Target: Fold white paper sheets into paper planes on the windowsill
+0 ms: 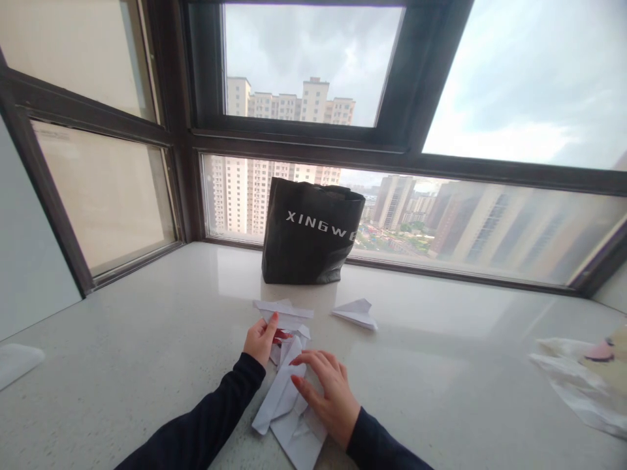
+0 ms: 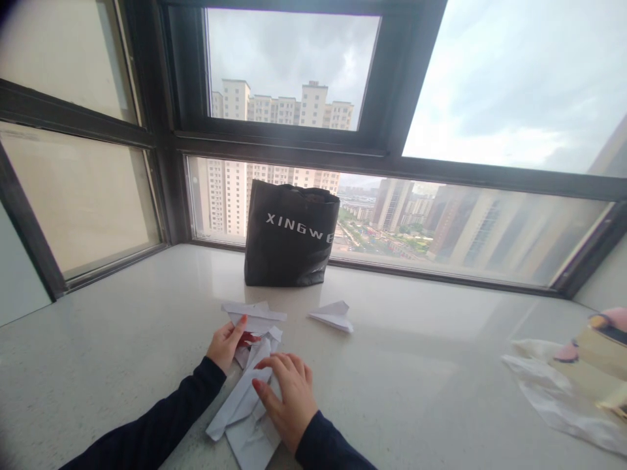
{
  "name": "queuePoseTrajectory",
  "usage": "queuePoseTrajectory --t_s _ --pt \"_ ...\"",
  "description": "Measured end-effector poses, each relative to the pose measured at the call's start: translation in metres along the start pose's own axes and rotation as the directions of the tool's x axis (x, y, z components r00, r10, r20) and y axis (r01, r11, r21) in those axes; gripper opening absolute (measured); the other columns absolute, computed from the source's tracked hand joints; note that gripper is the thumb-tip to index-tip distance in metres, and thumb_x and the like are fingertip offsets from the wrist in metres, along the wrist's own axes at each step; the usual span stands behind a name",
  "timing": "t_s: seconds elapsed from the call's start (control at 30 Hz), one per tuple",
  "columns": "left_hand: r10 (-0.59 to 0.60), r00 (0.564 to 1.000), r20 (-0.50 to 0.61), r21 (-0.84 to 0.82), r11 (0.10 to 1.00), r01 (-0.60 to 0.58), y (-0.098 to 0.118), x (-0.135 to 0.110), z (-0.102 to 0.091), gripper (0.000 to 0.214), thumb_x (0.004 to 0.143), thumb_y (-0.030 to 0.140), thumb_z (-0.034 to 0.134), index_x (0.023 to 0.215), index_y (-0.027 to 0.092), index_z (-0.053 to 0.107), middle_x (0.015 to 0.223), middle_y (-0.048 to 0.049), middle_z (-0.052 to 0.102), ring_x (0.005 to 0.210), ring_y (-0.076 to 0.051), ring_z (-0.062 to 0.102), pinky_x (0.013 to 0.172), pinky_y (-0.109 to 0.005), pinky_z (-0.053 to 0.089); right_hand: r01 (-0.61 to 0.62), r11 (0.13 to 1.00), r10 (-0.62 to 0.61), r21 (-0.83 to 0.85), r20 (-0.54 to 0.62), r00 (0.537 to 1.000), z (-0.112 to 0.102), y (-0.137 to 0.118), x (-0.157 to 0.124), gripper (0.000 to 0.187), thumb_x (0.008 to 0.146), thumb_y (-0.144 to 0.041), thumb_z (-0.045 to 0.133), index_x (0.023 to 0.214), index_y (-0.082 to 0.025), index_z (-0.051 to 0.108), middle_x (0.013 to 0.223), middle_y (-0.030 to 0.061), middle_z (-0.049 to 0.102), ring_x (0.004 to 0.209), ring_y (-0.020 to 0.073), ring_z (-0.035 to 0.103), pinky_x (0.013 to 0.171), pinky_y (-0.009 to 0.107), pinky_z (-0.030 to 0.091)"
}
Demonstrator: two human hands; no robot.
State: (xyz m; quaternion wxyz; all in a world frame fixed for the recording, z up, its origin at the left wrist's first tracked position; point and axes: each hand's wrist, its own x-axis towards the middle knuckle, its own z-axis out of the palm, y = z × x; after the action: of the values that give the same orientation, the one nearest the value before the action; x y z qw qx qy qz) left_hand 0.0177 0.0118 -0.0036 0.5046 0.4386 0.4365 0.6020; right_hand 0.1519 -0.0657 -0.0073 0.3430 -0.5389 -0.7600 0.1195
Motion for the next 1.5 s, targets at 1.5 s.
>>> queuePoseTrajectory --t_s 1.5 --pt "-0.031 0.914 0.404 -0.022 0.999 0.043 0.003 -0.024 0.007 0.046 0.060 0.055 0.057 0.079 0.013 0.051 0.058 -0.0026 0.061 0.051 -0.018 0.062 0.049 -0.028 0.050 -0.113 0.977 0.184 0.181 -0.445 0.876 -0.018 0.030 0.013 0.026 0.073 -0.044 0.051 0.079 -0.019 0.058 0.079 0.0055 0.054 0.076 0.0212 0.048 0.063 0.032 0.039"
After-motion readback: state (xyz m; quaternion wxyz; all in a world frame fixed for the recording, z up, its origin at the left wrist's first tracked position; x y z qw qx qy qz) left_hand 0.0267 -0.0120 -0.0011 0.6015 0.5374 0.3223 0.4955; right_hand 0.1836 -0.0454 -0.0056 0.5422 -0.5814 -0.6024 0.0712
